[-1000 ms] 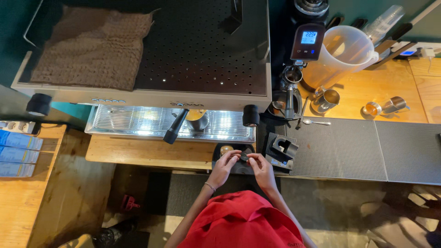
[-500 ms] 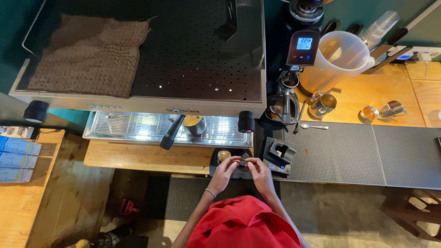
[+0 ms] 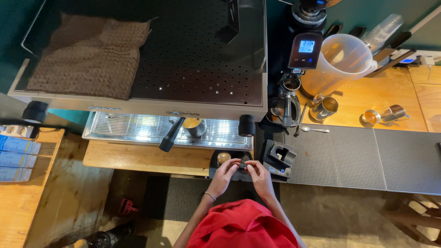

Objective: The person prepares an espresso shot by tamping coffee grounds in a portafilter, weighing the dose, and cleaning the equipment. They use a tamper to compress the grounds, a scale to measure the coffee, and a brush to clean the portafilter and drip tray. The person also uses a spoon to level the coffee grounds and a cloth to wipe the portafilter handle.

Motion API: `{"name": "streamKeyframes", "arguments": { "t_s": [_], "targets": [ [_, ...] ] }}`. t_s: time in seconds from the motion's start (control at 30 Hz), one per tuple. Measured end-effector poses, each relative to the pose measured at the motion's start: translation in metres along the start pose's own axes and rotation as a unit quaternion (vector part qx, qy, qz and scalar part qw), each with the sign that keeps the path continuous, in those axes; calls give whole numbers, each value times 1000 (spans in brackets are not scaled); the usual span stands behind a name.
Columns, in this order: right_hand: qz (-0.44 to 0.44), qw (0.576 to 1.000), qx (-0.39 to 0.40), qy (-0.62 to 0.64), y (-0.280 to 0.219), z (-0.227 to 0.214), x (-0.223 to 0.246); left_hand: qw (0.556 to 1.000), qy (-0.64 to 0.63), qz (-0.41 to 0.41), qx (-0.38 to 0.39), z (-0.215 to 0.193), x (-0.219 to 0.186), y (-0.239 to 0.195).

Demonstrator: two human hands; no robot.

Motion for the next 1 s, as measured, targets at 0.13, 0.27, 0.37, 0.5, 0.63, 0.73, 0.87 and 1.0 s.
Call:
{"name": "streamKeyframes", "arguments": {
  "t_s": [0.13,0.27,0.37,0.5,0.63,0.73,0.87,1.0],
  "targets": [
    [-1,1000,8,-8,2,3,-3,1000,2,1,-1,-1,-3,-1],
    [-10,1000,17,-10,4,6,-2,1000,8,-1,2,-2,-5,-2],
    [-16,1000,20,-9,6,8,-1,1000,12,2,2,-3,-6,0],
    [-24,999,22,-7,10,10,-8,1000,18,6,4,-4,-3,3],
    [-22,1000,20,-3,9,11,-7,1000,25,4,8,-2,-8,3],
    [-26,999,21,-13,10,11,-9,1000,19,2,5,-3,-7,2],
    [-24,999,19,-16,10,11,-5,1000,20,3,-2,-6,-1,6],
    [-16,1000,20,-10,11,12,3,1000,17,2,-3,-8,5,9]
  ]
}}
Point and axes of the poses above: each hand's wrist, its own y-axis towards the middle knuckle, its own z-axis out of the palm, x = y × z, the point moved 1 cm from there along y, towards the middle knuckle, and after that the axes turned 1 degree about -z, right-handed, at the moved point
